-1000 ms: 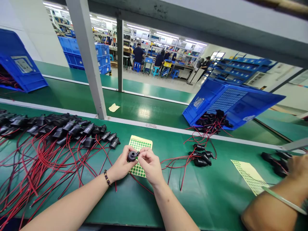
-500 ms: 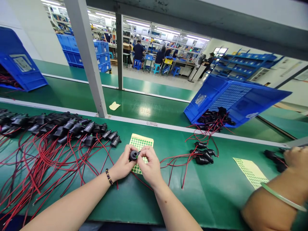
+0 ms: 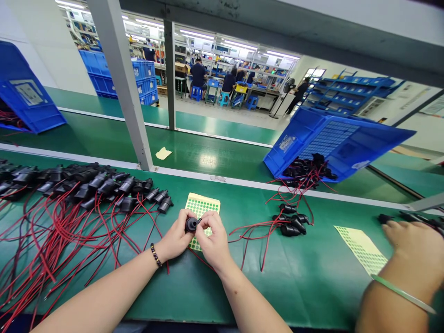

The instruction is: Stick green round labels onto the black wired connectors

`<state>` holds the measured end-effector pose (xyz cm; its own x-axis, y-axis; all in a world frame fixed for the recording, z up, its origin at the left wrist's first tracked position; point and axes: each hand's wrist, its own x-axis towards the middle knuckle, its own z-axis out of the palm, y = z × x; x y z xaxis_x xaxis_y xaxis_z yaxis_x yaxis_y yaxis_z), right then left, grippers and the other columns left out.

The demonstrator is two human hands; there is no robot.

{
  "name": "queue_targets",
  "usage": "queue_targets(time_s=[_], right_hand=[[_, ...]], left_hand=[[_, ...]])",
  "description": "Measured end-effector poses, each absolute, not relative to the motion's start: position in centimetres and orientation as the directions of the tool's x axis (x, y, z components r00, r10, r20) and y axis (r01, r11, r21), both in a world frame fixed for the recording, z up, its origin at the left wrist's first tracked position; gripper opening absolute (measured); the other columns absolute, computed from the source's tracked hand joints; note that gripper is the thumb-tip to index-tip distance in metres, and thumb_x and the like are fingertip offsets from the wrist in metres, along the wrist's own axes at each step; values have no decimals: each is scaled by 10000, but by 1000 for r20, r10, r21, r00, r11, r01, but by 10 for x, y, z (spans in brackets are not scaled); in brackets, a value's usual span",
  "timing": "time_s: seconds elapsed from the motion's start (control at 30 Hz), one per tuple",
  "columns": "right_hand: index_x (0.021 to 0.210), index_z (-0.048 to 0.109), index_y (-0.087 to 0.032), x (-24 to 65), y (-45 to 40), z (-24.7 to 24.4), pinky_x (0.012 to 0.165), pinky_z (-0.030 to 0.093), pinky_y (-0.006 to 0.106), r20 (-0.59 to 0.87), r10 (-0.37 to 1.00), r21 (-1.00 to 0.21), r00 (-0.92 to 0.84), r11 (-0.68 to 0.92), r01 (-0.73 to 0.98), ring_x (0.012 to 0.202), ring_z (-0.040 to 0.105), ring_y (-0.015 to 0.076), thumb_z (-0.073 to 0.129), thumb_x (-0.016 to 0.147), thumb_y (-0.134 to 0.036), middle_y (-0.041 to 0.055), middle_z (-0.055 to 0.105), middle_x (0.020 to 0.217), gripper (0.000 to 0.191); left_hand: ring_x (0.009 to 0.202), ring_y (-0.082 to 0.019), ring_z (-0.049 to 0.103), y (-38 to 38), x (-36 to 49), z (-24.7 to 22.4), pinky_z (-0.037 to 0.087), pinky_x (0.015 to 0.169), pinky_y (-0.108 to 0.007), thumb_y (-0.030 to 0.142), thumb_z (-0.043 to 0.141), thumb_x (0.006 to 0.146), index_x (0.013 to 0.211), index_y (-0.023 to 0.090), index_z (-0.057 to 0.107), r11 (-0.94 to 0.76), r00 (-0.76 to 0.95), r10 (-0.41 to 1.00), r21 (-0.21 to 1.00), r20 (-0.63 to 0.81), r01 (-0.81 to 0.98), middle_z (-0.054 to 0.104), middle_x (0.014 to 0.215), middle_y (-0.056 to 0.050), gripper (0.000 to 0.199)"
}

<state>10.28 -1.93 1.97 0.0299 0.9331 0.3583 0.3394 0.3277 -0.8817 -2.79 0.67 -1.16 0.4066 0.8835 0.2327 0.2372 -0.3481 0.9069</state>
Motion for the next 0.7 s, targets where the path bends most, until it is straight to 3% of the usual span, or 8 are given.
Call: queue_targets(time_s=[0.07, 0.17, 0.27, 0.53, 0.7], right_hand=[[660, 468, -200, 101, -19, 16, 667, 371, 263, 298, 953, -923, 53, 274, 270, 727, 447, 131, 472, 674, -105, -8, 455, 758, 96], [771, 452, -208, 99, -15, 10, 609, 367, 241, 90, 995, -996, 31, 89, 31, 680, 452, 118, 482, 644, -105, -25, 471, 745, 166], [783, 446, -201, 98, -11, 6, 572, 349, 220, -61, 997, -984, -49, -69, -167, 618, 436, 98, 498, 611, -89, -45, 475, 694, 212], [800, 530, -184, 103, -10, 10, 609, 365, 241, -99, 988, -919, -116, -136, -371, 614, 473, 104, 499, 617, -95, -25, 540, 703, 207], [780, 517, -183, 99, -10, 6, 637, 360, 237, -72, 996, -942, -49, -84, -326, 675, 474, 112, 526, 583, -68, -25, 546, 735, 228]], left_hand=[[872, -162, 484, 6, -28, -12, 391, 789, -296, 65, 419, 723, 963, 187, 356, -365, 400, 882, 898, 249, 247, 457, 933, -34, 276], [873, -164, 485, 6, -28, -13, 392, 787, -299, 55, 417, 713, 960, 187, 357, -399, 401, 872, 883, 281, 248, 461, 937, -40, 286], [853, -162, 483, 7, -28, -12, 393, 774, -294, 49, 430, 697, 941, 185, 370, -407, 423, 861, 880, 281, 244, 461, 929, -39, 286], [750, -129, 447, 9, -29, -4, 395, 680, -245, 202, 504, 759, 936, 189, 374, -265, 413, 893, 951, 180, 158, 428, 848, -4, 220], [796, -143, 461, 10, -29, -7, 390, 719, -266, 110, 461, 734, 927, 188, 372, -323, 425, 879, 926, 216, 196, 440, 879, -16, 227]])
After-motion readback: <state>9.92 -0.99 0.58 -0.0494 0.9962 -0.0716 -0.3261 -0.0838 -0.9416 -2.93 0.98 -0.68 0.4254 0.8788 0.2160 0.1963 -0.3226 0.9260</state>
